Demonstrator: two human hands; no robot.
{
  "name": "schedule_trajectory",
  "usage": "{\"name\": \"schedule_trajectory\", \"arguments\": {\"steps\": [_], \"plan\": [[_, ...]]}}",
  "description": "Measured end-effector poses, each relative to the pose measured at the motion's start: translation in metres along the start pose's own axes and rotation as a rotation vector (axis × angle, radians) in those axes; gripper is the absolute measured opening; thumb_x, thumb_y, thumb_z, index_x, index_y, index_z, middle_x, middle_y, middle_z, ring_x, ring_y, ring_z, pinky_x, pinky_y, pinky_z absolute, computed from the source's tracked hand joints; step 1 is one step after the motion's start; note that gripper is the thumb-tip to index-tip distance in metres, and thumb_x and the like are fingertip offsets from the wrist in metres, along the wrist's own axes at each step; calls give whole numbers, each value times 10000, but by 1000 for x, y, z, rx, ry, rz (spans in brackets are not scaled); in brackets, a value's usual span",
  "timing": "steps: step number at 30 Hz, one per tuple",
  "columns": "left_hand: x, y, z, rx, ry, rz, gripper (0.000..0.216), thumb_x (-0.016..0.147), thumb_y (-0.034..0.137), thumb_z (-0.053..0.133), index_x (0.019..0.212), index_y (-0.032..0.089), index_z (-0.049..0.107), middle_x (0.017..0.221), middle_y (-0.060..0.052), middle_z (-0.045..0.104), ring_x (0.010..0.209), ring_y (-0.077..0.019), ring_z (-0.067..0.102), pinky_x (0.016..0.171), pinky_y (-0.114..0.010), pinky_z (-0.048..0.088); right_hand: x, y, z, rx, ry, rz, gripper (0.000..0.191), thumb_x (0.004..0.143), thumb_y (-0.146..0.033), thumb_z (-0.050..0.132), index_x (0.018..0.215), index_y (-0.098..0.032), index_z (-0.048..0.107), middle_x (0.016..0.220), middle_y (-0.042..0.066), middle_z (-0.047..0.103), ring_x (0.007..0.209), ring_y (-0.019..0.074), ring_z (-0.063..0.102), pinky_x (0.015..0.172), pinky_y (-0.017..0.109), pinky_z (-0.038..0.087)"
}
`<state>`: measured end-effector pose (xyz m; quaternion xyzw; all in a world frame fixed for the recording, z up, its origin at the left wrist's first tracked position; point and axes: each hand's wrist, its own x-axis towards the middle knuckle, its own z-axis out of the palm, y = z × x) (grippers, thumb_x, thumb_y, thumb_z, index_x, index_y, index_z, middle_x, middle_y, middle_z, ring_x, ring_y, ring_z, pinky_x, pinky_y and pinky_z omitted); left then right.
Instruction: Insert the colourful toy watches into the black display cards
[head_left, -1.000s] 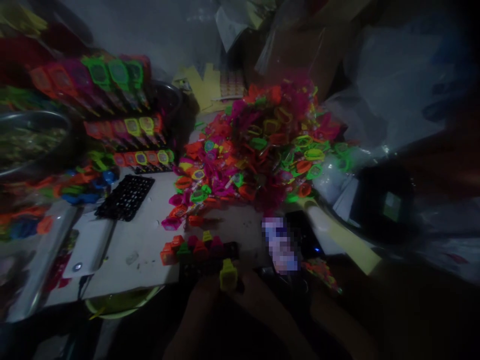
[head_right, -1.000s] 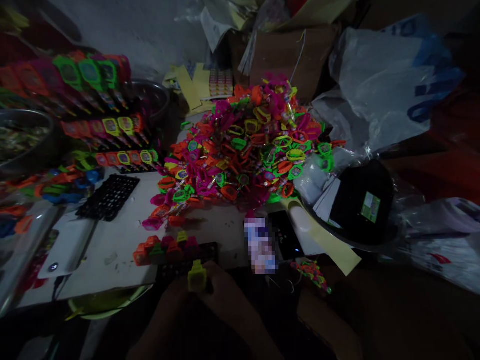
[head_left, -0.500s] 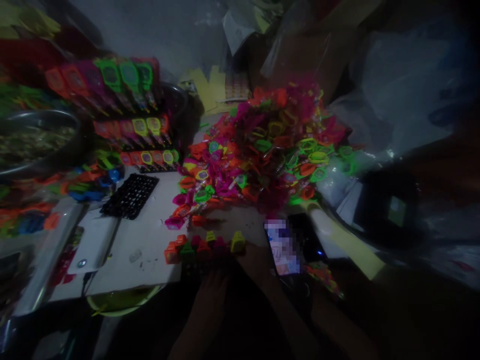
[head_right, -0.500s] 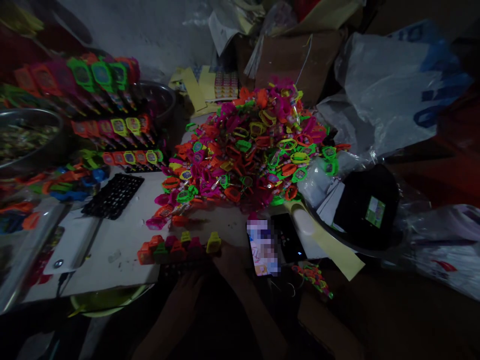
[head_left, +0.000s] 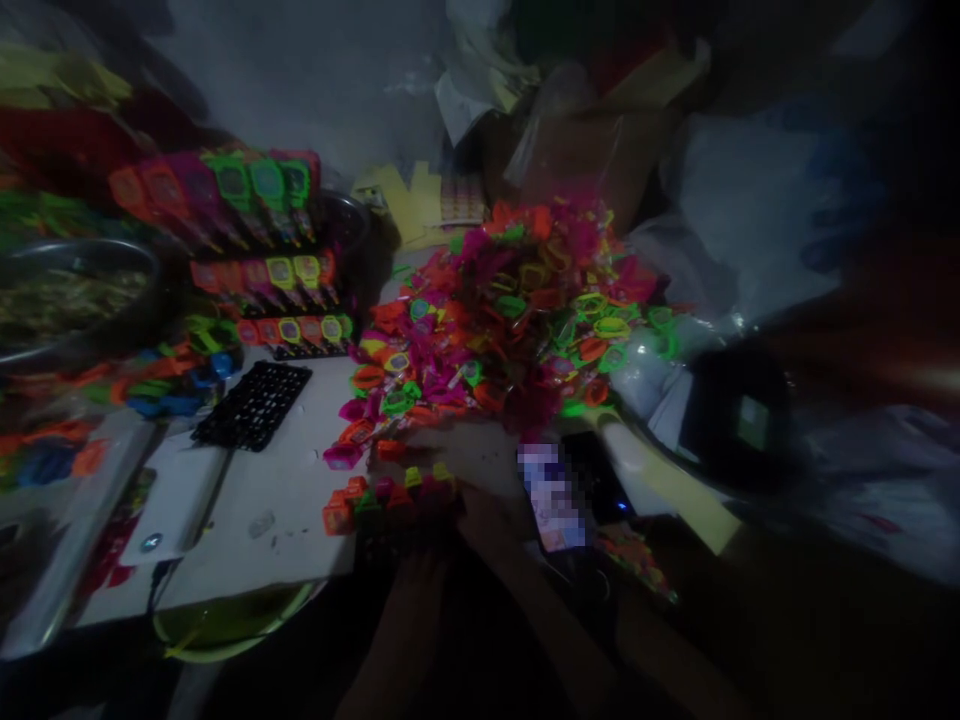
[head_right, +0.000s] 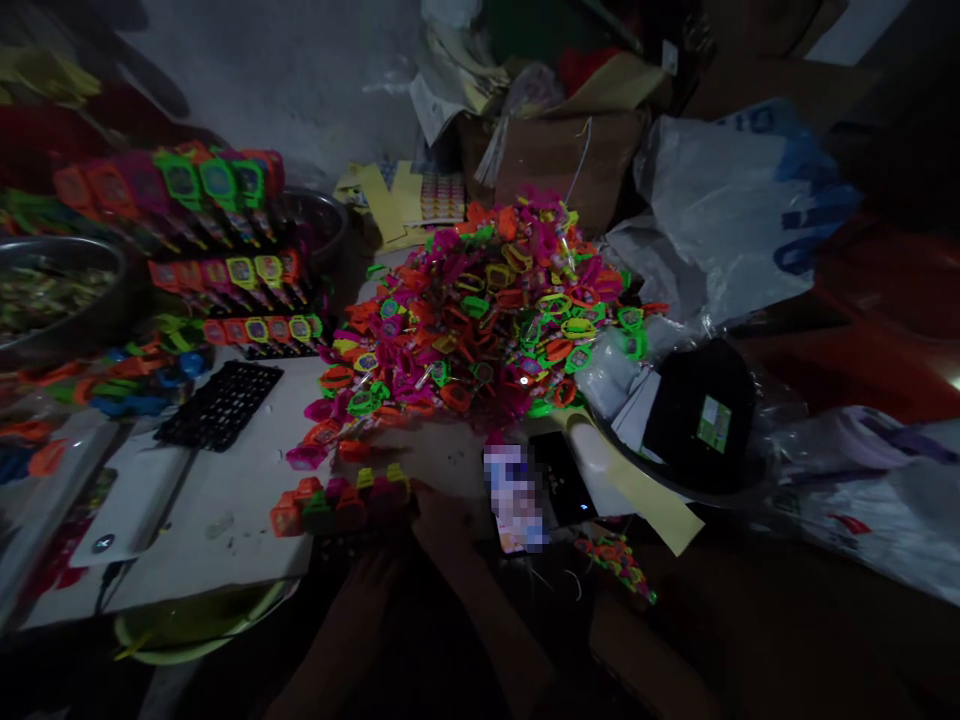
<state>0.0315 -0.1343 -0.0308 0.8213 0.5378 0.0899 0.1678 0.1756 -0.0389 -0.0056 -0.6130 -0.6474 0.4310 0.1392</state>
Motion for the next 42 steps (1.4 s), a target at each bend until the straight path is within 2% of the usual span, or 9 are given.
{"name": "schedule_trajectory", "arguments": {"steps": [4,8,11,14,21,27,32,38,42], "plan": [[0,7,-4,-21,44,9,364,890,371,550,1203,185,540,1233,-89,560,1048,-208,579,881,-436,505,-8,8,1,23,73,-90,358,794,-116,546,1136,-200,607,1112,58,683,1009,188,640,880,289,465],[1,8,-8,-38,94,32,364,890,375,550,1200,184,542,1231,-89,562,1045,-207,581,880,-436,505,-35,46,-6,-178,451,-241,364,864,-235,535,1224,-191,564,1293,113,569,1231,231,500,1030,409,410],[5,3,-11,-47,133,53,356,895,371,539,1203,193,547,1250,-90,563,1079,-214,573,918,-447,485,-57,88,-14,-343,741,-211,440,922,-341,471,1335,-192,472,1465,134,381,1365,269,330,1066,493,368],[12,-4,-16,-57,186,74,301,915,303,485,1193,223,567,1207,-71,611,1097,-205,582,954,-391,472,-73,118,-17,-455,874,-144,456,936,-380,453,1351,-192,455,1502,132,322,1406,298,232,1060,554,354],[18,-10,-19,46,330,150,264,868,187,485,1104,226,596,1042,-42,680,950,-182,634,836,-317,517,-64,93,-1,-414,633,-252,386,938,-325,439,1308,-245,517,1521,78,301,1430,273,186,1097,513,332],[5,-13,5,312,340,228,503,751,146,529,1250,211,539,1214,-104,618,1108,-268,565,908,-424,471,-1,87,-30,-270,819,-118,465,920,-357,444,1357,-196,439,1424,146,413,1342,275,355,1028,476,401],[-4,-19,18,264,242,232,594,742,129,535,1321,252,490,1277,-86,583,1202,-253,514,1004,-410,420,34,92,-56,-208,767,-80,375,899,-276,439,1241,-169,548,1307,139,532,1199,242,493,1003,426,415],[2,-5,3,37,203,122,514,859,177,491,1360,269,421,1314,-101,551,1217,-242,520,964,-401,484,-5,44,-52,-176,762,-233,384,889,-323,526,1237,-164,559,1171,126,630,1093,238,553,955,396,450],[10,5,-4,-182,306,15,558,888,246,490,1414,235,301,1341,-129,523,1217,-215,533,946,-375,509,-55,7,-40,11,519,-191,370,852,-338,581,1197,-202,586,1103,89,661,1033,214,605,912,334,485]]}}
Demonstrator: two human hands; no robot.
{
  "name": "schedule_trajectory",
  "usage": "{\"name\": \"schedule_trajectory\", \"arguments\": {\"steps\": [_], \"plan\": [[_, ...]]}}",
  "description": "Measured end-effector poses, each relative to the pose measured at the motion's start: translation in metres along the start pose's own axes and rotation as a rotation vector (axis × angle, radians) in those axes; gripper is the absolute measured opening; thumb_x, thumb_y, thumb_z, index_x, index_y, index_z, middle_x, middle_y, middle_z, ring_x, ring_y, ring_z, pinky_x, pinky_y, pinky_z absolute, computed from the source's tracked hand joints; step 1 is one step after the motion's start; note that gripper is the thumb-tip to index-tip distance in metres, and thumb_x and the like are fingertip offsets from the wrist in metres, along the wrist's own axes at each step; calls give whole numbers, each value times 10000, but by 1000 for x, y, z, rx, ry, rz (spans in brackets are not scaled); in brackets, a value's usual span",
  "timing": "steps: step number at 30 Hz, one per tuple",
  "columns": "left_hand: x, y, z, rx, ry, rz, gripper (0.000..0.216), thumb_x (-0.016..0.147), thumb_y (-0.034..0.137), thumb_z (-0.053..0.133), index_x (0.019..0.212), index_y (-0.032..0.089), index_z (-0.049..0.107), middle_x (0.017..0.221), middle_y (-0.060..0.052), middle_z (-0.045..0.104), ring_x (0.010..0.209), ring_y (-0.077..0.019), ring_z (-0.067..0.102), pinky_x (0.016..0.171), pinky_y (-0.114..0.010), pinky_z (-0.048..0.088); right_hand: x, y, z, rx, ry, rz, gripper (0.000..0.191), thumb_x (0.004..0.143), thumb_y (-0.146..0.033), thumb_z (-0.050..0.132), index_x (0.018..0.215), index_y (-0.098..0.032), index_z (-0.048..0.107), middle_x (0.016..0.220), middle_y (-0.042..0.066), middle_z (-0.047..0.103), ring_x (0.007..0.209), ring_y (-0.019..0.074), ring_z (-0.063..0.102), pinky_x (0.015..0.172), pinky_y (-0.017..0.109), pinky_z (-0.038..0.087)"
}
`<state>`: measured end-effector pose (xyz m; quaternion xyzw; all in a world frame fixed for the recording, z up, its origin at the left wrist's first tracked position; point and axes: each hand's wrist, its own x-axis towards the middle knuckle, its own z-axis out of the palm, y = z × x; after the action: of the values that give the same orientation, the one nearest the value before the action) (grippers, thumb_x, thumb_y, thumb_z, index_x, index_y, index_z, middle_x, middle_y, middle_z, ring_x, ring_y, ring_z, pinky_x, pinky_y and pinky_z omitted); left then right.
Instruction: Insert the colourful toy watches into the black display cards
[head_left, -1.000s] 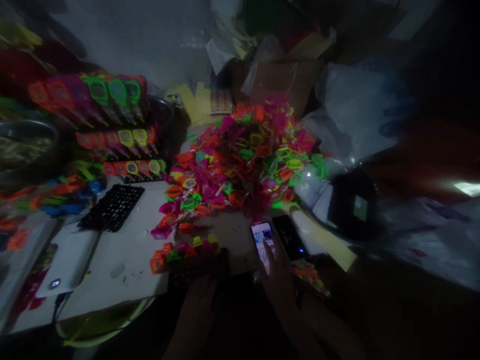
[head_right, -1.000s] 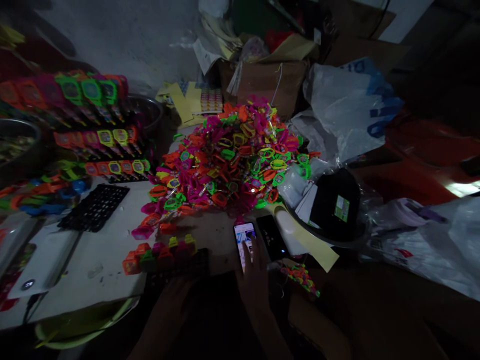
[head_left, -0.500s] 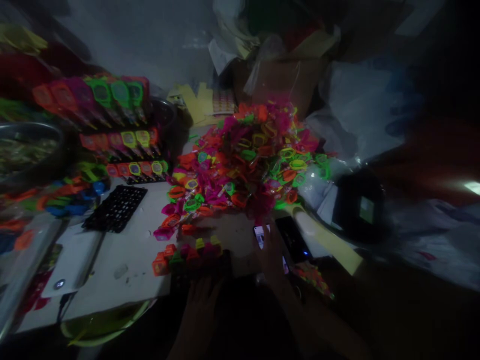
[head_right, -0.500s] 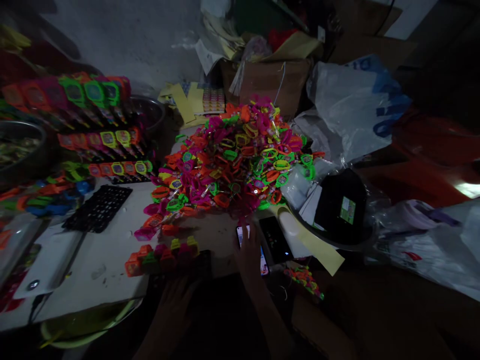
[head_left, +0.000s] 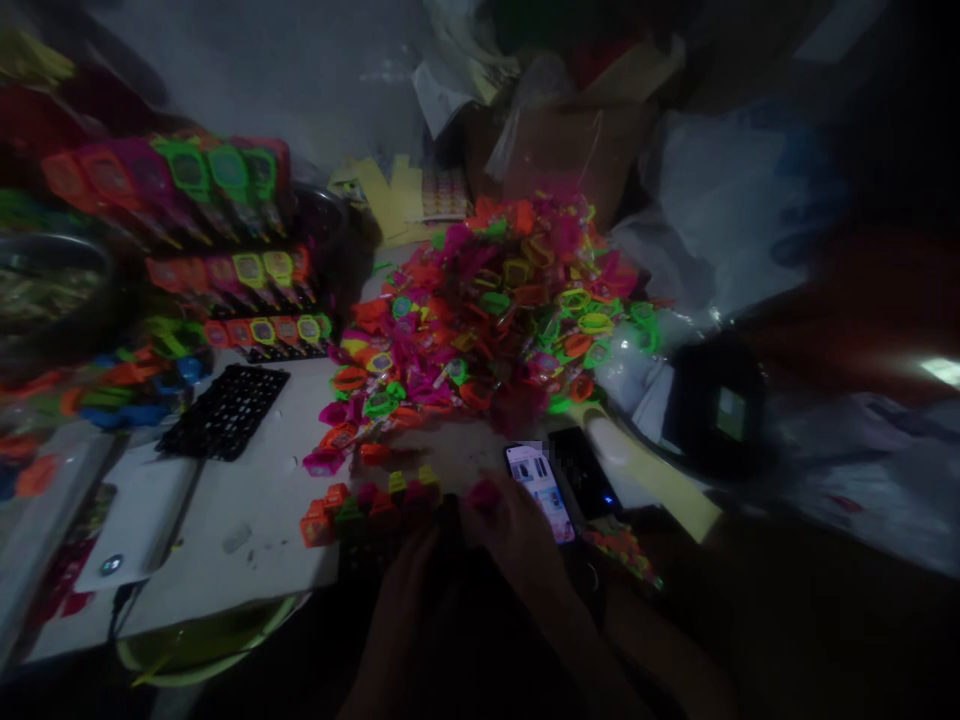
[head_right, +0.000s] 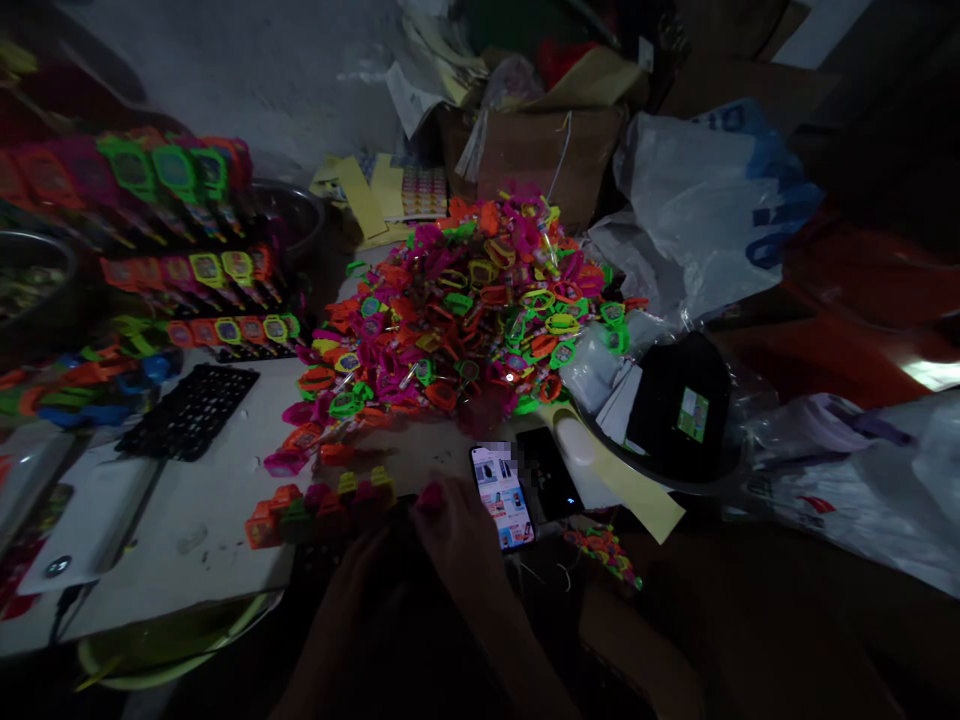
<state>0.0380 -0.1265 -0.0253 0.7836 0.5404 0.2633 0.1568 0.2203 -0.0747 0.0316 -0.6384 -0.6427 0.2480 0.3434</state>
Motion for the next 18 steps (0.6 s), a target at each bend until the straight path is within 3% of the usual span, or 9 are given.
{"name": "schedule_trajectory", "arguments": {"steps": [3,6,9,12,15,18], "plan": [[3,-2,3,-71,-46,-54,510,890,229,465,1389,220,362,1334,-118,540,1191,-197,559,929,-342,521,-24,-20,-8,180,-297,69,388,824,-296,618,1207,-239,586,1155,43,657,1061,189,610,926,297,477],[6,-9,12,-37,-205,-2,340,883,250,487,1210,259,579,1159,-62,661,1033,-191,640,849,-323,553,-37,-27,-9,310,-415,100,453,822,-324,633,1262,-253,550,1213,34,629,1110,177,588,956,283,457],[7,-14,19,19,-278,1,253,886,329,535,1109,264,635,1053,-52,688,948,-199,642,804,-370,557,-41,-21,0,329,-436,144,608,717,-385,746,1271,-236,544,1205,51,617,1100,201,585,951,304,465],[3,-14,18,41,-255,-12,319,899,387,531,1153,204,585,1170,-84,622,996,-189,611,857,-416,525,-44,-6,17,269,-449,117,417,701,-360,756,1081,-217,661,1120,54,634,1004,202,617,892,306,495],[-2,-13,10,53,-240,-10,317,899,369,522,1177,230,585,1205,-84,613,1076,-214,591,926,-435,496,-40,10,31,279,-305,81,216,786,-359,656,929,-204,700,1101,72,649,998,210,623,894,325,497],[-7,-15,5,69,-219,10,378,892,317,499,1264,267,544,1284,-79,589,1212,-246,520,998,-442,457,-25,21,36,371,-154,241,331,799,-475,597,900,-176,696,917,82,709,837,227,663,780,358,543]]}}
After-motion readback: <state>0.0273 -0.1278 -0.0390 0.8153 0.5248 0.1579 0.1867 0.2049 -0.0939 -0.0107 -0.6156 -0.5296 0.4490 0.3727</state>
